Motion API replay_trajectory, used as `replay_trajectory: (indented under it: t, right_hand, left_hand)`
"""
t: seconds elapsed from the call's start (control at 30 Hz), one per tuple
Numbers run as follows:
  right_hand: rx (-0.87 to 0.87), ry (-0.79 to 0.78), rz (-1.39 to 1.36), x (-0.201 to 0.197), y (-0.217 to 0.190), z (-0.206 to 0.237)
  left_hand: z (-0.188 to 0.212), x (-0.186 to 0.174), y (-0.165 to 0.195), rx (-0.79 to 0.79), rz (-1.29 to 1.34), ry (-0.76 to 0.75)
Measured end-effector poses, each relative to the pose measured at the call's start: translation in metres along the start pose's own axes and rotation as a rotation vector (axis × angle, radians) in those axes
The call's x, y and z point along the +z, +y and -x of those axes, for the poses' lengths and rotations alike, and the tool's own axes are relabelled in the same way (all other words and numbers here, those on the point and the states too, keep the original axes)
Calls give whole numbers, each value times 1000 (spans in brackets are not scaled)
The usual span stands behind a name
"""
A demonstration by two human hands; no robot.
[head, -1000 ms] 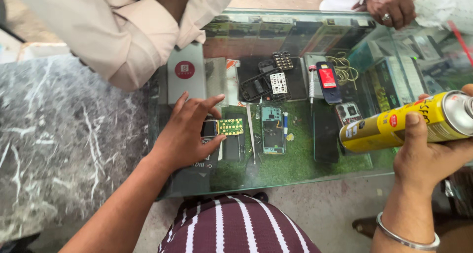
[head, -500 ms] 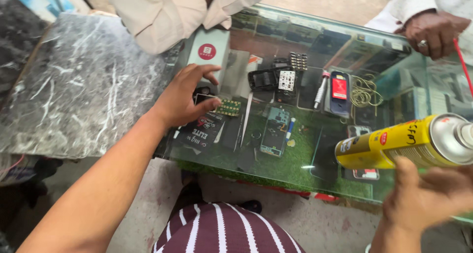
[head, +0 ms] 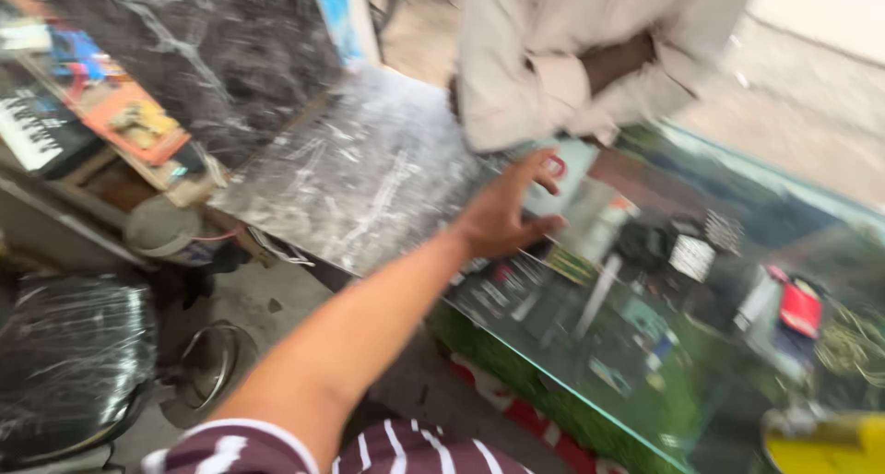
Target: The person cleans a small circuit board with compressed air, then uses a precision screwdriver to adjust components on the board. They also use tweezers to handle a small part and apply a red adhesive strip to the board. The work is performed on a glass display counter in a repair shop.
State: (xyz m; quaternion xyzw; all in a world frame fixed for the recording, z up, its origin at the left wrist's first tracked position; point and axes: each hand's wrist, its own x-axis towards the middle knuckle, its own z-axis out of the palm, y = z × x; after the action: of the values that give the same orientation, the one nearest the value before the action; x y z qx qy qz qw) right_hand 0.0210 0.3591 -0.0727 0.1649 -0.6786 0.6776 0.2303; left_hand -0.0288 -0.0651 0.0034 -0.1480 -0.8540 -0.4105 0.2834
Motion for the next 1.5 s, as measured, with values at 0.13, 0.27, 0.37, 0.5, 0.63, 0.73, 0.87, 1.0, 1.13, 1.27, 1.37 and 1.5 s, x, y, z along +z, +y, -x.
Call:
replay_trajectory:
  t: [0.13, 0.27, 0.37, 0.5, 0.63, 0.73, 0.87, 1.0, 1.13, 1.27, 1.37, 1.5]
  right_hand:
    - [263, -464, 5, 84, 26, 15]
    - [470, -850, 47, 177, 38, 28]
    - [528, -983, 104, 257, 38, 38]
    - [495, -929, 202, 357, 37, 26]
    - [408, -753, 290, 463, 28, 6]
    - [347, -607, 342, 539, 20, -18]
    - [303, -471, 415, 620, 10, -48]
    - [300, -416, 493, 676, 8, -74]
    - [298, -397, 554, 706, 5, -76]
    - [306, -382, 596, 721, -4, -72]
    - [310, -370, 612, 727, -12, -70]
    - [316, -360, 627, 729, -23, -70]
  left_hand:
    - [7, -13, 12, 63, -25, 222]
    - [54, -50, 30, -79, 149, 287]
    - [122, -107, 29, -57, 105, 306]
    - [215, -211, -11, -244, 159, 348]
    - [289, -326, -81, -512, 106, 478]
    - [334, -403, -123, -762, 75, 557]
    - [357, -490, -169, -814, -155, 670]
    - [346, -557, -219, -553, -190, 804]
    - [327, -601, -266, -536, -334, 746]
    - [302, -621, -307, -577, -393, 553]
    - [276, -626, -331, -692, -477, 416]
    - [234, -628, -354, -783, -596, 339]
